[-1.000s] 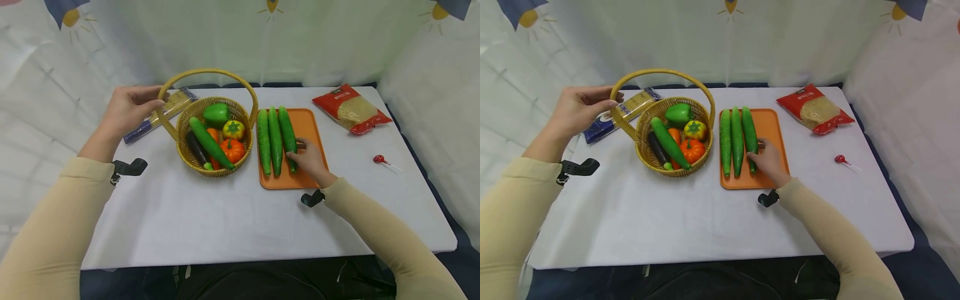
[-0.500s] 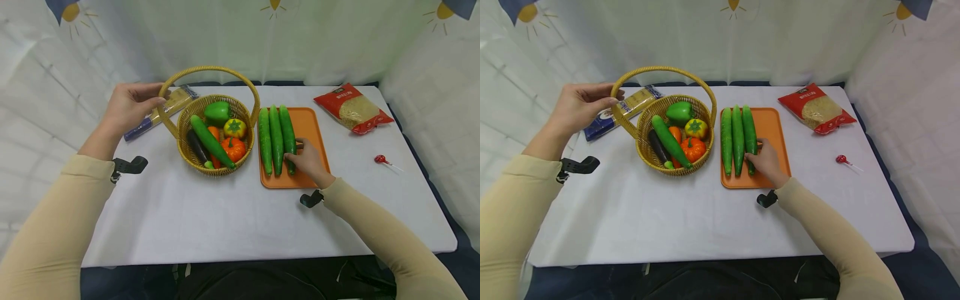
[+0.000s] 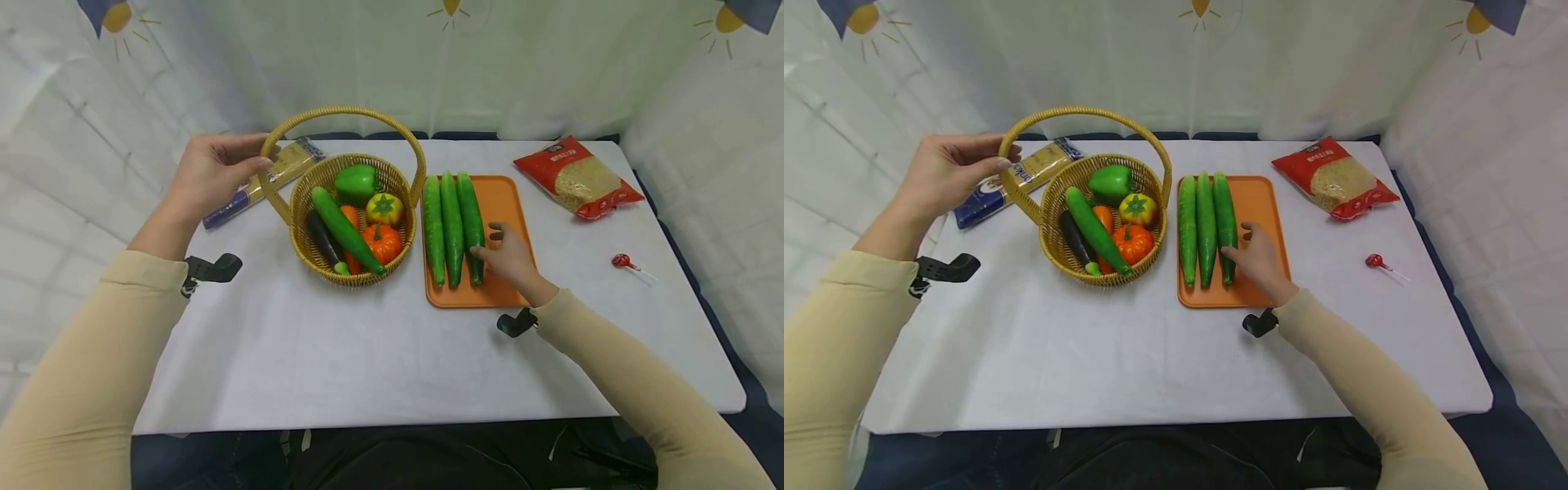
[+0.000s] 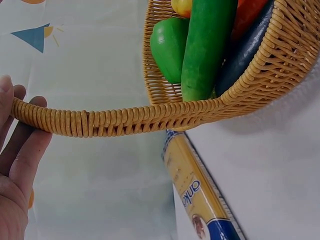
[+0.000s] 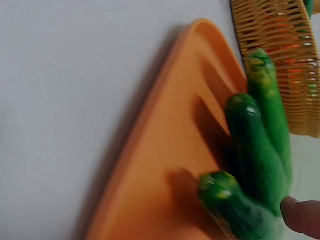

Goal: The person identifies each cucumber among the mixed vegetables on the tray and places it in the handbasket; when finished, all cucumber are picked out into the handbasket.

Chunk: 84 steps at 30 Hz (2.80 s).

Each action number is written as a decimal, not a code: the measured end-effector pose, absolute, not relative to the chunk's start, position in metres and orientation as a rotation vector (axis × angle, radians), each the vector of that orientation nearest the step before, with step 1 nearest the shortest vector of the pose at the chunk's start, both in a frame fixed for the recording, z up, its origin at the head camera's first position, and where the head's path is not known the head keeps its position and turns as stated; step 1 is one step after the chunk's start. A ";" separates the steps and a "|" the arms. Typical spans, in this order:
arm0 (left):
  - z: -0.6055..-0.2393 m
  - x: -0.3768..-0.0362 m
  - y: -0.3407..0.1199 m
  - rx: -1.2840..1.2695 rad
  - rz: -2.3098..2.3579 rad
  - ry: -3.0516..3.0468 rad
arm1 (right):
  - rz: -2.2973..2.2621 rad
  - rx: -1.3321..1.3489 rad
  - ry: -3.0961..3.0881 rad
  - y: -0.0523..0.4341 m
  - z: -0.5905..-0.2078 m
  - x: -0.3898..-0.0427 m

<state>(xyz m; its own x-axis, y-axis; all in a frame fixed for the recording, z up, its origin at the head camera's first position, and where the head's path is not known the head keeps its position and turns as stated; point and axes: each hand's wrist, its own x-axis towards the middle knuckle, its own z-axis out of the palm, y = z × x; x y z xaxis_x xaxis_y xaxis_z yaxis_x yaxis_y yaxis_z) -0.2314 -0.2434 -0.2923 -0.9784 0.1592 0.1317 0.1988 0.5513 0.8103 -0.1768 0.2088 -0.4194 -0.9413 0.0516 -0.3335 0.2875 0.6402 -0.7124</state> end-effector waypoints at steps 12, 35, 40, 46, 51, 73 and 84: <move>-0.291 -0.231 -0.242 -0.303 -1.402 -2.752 | -1.294 -0.010 2.603 0.194 -0.382 -0.188; -0.292 -0.232 -0.241 -0.276 -1.449 -2.745 | -1.226 -0.341 2.437 0.047 -0.372 -0.200; -0.291 -0.231 -0.240 -0.274 -1.442 -2.748 | -1.104 -0.307 2.465 0.038 -0.372 -0.202; -0.291 -0.230 -0.241 -0.278 -1.444 -2.749 | -0.908 -0.337 2.518 0.025 -0.370 -0.205; -0.290 -0.230 -0.241 -0.263 -1.427 -2.765 | -0.799 -0.345 2.557 0.017 -0.371 -0.208; -0.295 -0.231 -0.244 -0.262 -1.407 -2.763 | -1.345 -0.253 2.139 0.063 -0.364 -0.202; -0.296 -0.233 -0.245 -0.315 -1.448 -2.721 | -1.297 -0.389 2.142 0.159 -0.350 -0.193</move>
